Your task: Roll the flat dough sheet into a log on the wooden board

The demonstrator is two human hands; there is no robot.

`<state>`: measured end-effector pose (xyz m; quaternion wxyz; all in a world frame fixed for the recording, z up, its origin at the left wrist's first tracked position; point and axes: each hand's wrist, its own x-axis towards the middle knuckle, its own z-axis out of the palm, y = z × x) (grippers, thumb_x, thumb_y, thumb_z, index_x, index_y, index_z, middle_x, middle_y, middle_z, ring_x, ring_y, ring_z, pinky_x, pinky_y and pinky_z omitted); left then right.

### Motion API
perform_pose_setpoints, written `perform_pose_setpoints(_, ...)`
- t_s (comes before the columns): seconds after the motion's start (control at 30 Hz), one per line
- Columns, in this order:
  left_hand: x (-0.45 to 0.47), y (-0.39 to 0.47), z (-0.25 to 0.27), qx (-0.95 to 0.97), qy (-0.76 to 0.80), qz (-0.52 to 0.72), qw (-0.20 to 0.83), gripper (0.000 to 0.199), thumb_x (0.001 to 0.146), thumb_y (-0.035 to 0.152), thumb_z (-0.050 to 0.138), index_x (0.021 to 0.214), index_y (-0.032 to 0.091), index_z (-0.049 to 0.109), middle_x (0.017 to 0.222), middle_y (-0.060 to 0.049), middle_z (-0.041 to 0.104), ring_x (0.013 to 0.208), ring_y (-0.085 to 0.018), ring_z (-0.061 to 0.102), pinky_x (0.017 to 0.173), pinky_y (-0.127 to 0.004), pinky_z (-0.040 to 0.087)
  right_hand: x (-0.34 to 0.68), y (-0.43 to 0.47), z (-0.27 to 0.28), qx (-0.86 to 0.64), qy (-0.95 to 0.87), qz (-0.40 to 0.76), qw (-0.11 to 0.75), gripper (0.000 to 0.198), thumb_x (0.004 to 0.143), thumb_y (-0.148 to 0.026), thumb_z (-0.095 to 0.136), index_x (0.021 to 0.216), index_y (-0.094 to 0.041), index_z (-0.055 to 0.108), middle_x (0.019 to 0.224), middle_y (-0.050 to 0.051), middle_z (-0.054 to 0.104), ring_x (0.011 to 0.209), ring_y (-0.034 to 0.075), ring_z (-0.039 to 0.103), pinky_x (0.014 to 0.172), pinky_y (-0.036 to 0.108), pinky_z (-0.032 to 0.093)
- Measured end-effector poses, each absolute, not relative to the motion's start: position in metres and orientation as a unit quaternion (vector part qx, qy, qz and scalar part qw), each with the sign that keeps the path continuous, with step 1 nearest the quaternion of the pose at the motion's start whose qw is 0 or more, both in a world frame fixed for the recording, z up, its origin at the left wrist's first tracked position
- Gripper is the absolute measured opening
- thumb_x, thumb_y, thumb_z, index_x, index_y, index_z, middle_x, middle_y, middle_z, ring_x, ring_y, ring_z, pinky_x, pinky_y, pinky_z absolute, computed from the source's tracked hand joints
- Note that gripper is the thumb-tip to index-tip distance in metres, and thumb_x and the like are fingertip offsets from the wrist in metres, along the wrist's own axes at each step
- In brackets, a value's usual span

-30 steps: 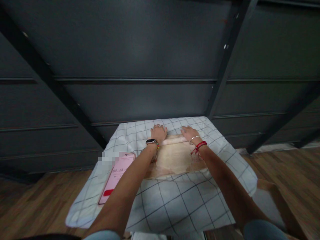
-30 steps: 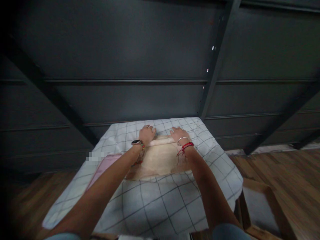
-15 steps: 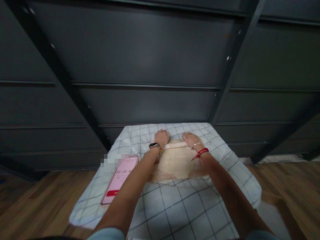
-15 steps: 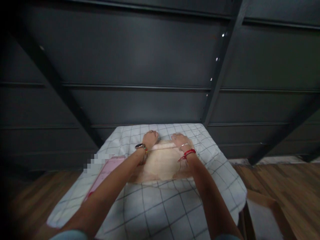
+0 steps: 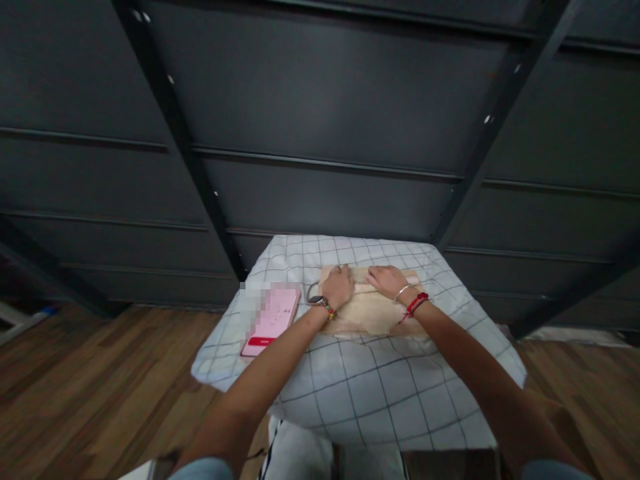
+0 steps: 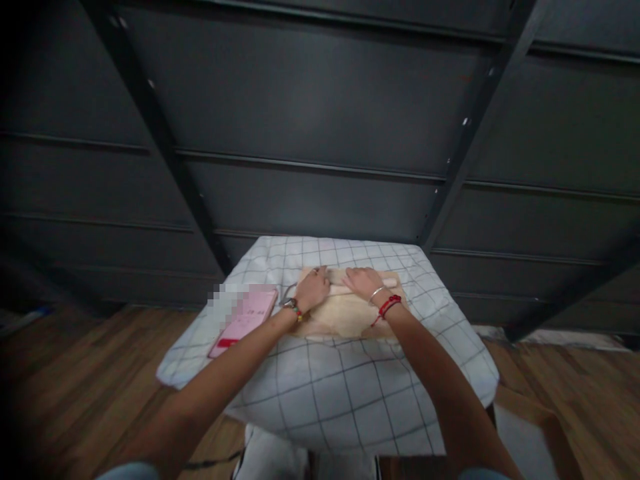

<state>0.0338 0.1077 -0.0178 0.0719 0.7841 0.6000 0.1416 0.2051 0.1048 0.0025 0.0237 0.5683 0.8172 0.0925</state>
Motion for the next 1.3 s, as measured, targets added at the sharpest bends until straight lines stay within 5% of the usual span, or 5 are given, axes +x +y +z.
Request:
perform_pose_setpoints(0.53, 0.009, 0.091, -0.018, 0.739, 0.645, 0.186, 0.056, 0.052, 0.088, 0.020, 0.036, 0.140, 0.014, 0.032, 0.122, -0.015, 0.055, 0.107, -0.023, 0.058, 0.083, -0.030, 0.047, 0.192, 0.126, 0.018, 0.606, 0.788, 0.101, 0.045, 0.049, 0.098, -0.048, 0.020, 0.111, -0.018, 0.056, 0.094, 0.012, 0.070, 0.091, 0.024, 0.065, 0.075, 0.031, 0.043)
perform_pose_setpoints(0.67, 0.008, 0.099, -0.015, 0.724, 0.667, 0.166, 0.054, 0.046, 0.091, 0.023, 0.034, 0.136, 0.014, 0.036, 0.116, -0.016, 0.058, 0.109, -0.025, 0.056, 0.083, -0.032, 0.047, 0.181, 0.144, 0.006, 0.583, 0.808, 0.084, 0.022, 0.047, 0.099, -0.041, 0.020, 0.110, -0.017, 0.059, 0.105, 0.012, 0.067, 0.101, 0.022, 0.060, 0.083, 0.031, 0.042)
perform_pose_setpoints(0.83, 0.006, 0.115, -0.013, 0.734, 0.665, 0.124, 0.060, 0.044, 0.088, 0.023, 0.035, 0.131, 0.015, 0.043, 0.116, -0.016, 0.059, 0.114, -0.028, 0.052, 0.086, -0.036, 0.045, 0.190, 0.160, -0.010, 0.537, 0.841, 0.055, -0.028, 0.044, 0.098, -0.035, 0.025, 0.134, -0.020, 0.045, 0.134, 0.008, 0.052, 0.125, 0.020, 0.041, 0.096, 0.036, 0.037)
perform_pose_setpoints(1.03, 0.007, 0.140, -0.017, 0.732, 0.671, 0.114, 0.026, 0.044, 0.087, 0.028, 0.037, 0.129, 0.018, 0.048, 0.134, -0.016, 0.048, 0.127, -0.032, 0.039, 0.097, -0.046, 0.036, 0.189, 0.186, -0.013, 0.533, 0.846, -0.005, -0.008, 0.049, 0.097, -0.033, 0.022, 0.143, -0.022, 0.034, 0.142, 0.005, 0.044, 0.132, 0.019, 0.032, 0.103, 0.039, 0.033)
perform_pose_setpoints(1.3, 0.001, 0.177, -0.019, 0.688, 0.713, 0.084, 0.100, 0.043, 0.085, 0.030, 0.039, 0.123, 0.015, 0.053, 0.132, -0.018, 0.050, 0.127, -0.035, 0.039, 0.097, -0.050, 0.034, 0.178, 0.230, -0.016, 0.548, 0.833, -0.067, 0.030, 0.050, 0.096, -0.032, 0.022, 0.144, -0.025, 0.033, 0.148, 0.005, 0.036, 0.134, 0.026, 0.028, 0.102, 0.054, 0.031)
